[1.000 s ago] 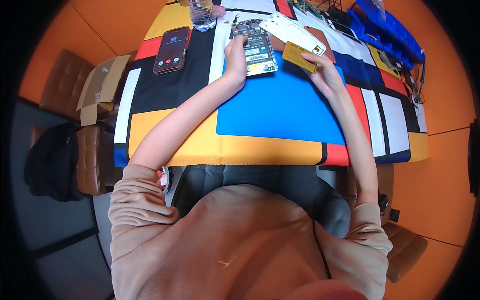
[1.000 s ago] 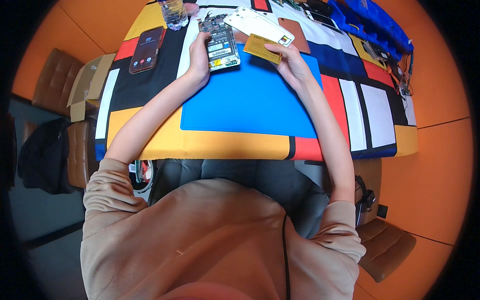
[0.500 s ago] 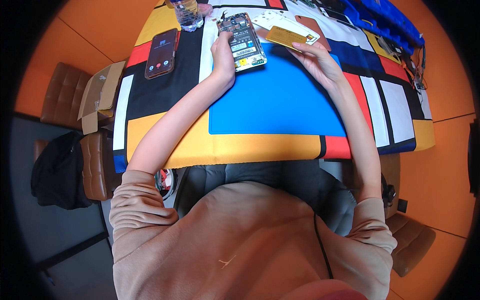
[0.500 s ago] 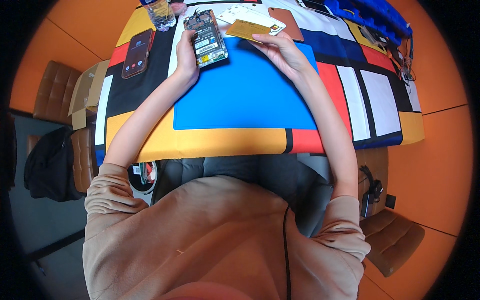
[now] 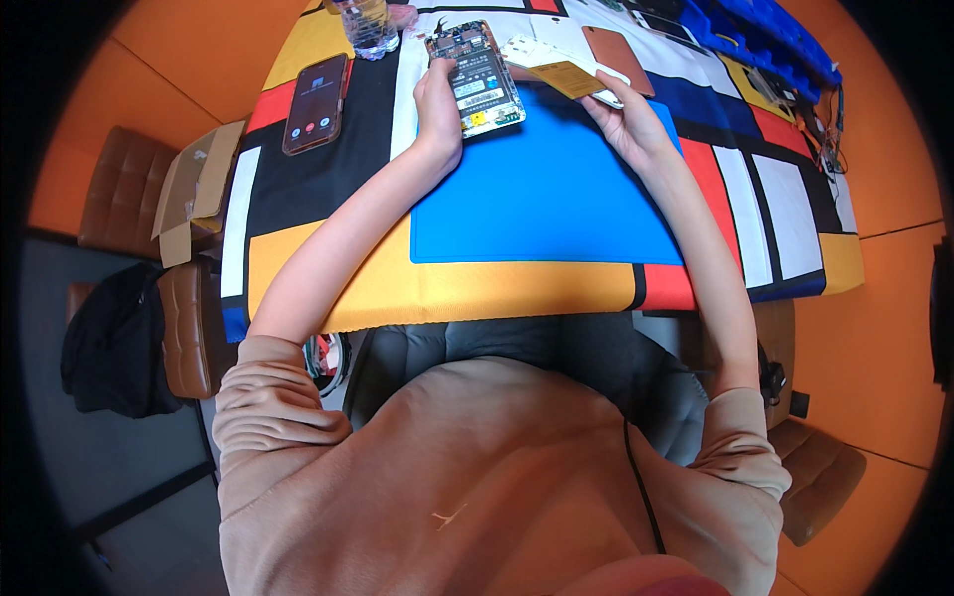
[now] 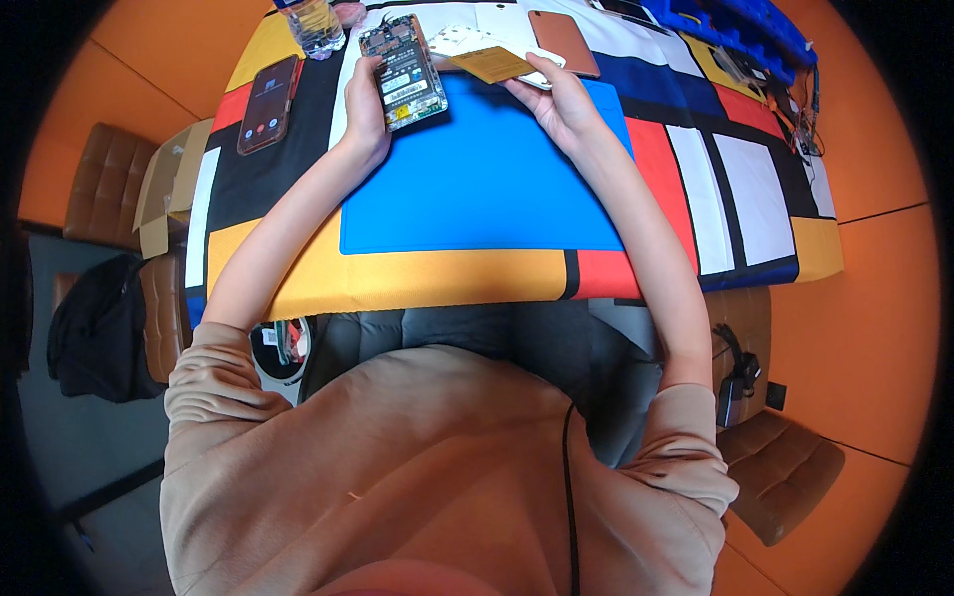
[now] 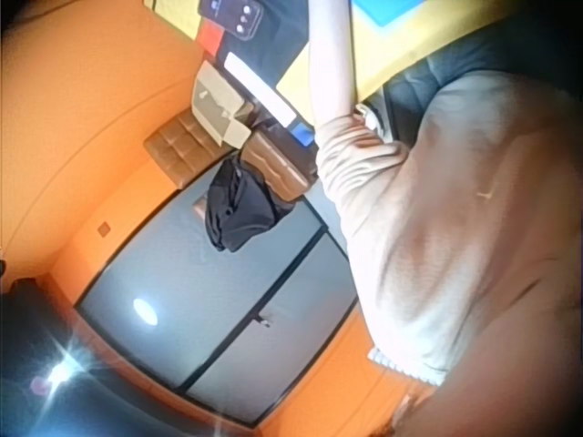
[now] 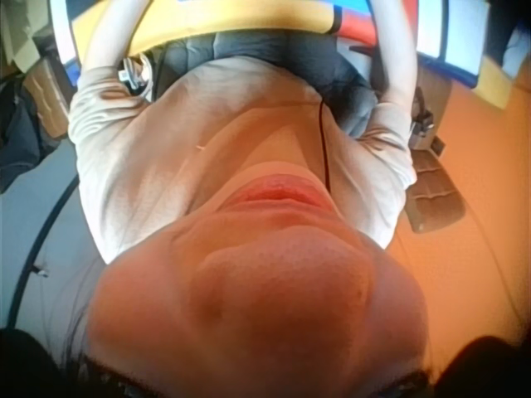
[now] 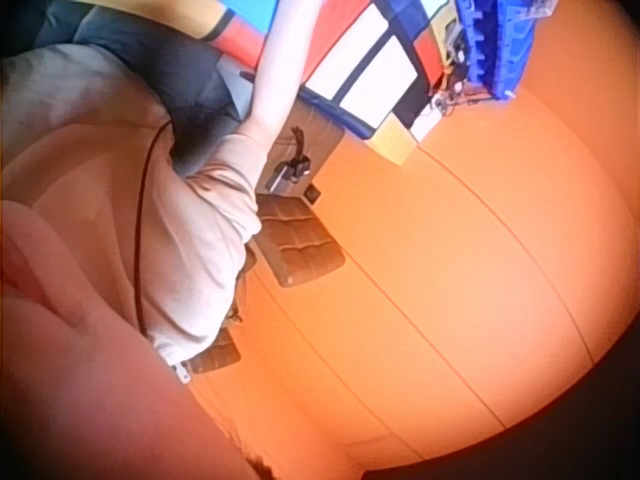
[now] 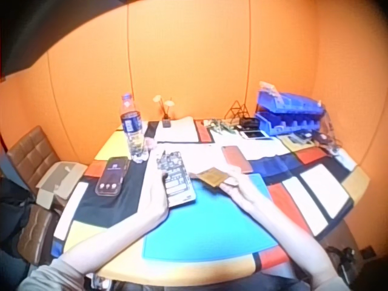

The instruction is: The person uses a screwdriver to remove screws from a disassembled mobile device placed on a blue mat. They then lift the device's back cover and set it aside, exposing the internal components. The person continues to unscrew and remove internal parts from the device.

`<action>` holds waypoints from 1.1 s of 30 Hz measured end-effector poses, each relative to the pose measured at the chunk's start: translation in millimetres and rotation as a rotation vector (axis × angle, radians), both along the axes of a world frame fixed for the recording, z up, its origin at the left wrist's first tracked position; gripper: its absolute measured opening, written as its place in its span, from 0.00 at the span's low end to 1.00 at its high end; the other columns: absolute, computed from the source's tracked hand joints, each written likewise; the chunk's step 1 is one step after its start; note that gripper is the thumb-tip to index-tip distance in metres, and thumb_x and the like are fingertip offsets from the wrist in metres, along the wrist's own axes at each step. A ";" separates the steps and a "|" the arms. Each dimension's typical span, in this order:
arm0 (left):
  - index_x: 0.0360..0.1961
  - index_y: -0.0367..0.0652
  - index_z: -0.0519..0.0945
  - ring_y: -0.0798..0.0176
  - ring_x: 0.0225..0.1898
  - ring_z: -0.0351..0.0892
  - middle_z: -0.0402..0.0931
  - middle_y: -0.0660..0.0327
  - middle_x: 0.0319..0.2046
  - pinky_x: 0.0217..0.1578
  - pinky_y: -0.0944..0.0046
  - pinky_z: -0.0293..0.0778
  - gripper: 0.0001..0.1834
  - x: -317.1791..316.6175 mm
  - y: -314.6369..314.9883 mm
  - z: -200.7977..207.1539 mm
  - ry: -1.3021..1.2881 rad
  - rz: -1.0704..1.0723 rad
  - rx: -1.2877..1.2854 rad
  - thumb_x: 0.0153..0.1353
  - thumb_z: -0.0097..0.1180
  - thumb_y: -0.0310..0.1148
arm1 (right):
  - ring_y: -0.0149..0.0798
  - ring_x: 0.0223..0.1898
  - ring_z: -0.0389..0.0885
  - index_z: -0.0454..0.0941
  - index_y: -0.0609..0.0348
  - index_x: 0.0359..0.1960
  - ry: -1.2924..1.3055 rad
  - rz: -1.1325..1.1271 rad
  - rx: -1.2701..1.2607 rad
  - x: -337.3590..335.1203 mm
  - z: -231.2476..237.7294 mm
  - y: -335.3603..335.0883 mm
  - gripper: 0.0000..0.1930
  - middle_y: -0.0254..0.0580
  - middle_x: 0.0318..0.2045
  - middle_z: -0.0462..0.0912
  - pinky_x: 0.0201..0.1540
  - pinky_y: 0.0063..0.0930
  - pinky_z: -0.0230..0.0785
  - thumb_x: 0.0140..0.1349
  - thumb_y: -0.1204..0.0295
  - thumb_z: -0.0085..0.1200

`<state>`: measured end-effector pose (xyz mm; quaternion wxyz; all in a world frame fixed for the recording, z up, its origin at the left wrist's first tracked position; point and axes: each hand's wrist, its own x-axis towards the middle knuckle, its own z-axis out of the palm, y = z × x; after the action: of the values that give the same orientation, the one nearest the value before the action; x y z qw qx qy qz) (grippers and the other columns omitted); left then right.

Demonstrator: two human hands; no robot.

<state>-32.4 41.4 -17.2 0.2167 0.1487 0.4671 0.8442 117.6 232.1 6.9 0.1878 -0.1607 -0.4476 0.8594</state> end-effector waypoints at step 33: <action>0.45 0.39 0.77 0.60 0.35 0.87 0.83 0.57 0.34 0.39 0.62 0.84 0.21 1.6 5.8 2.2 -0.062 -0.121 0.061 0.71 0.41 0.46 | 0.50 0.55 0.82 0.65 0.75 0.58 -0.089 -0.096 0.045 -101.2 23.5 -16.1 0.20 0.61 0.54 0.75 0.60 0.34 0.82 0.71 0.73 0.53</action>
<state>-30.8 47.2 -15.0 0.2771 0.1570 0.4243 0.8477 16.4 216.1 30.4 0.2122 -0.2159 -0.4663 0.8312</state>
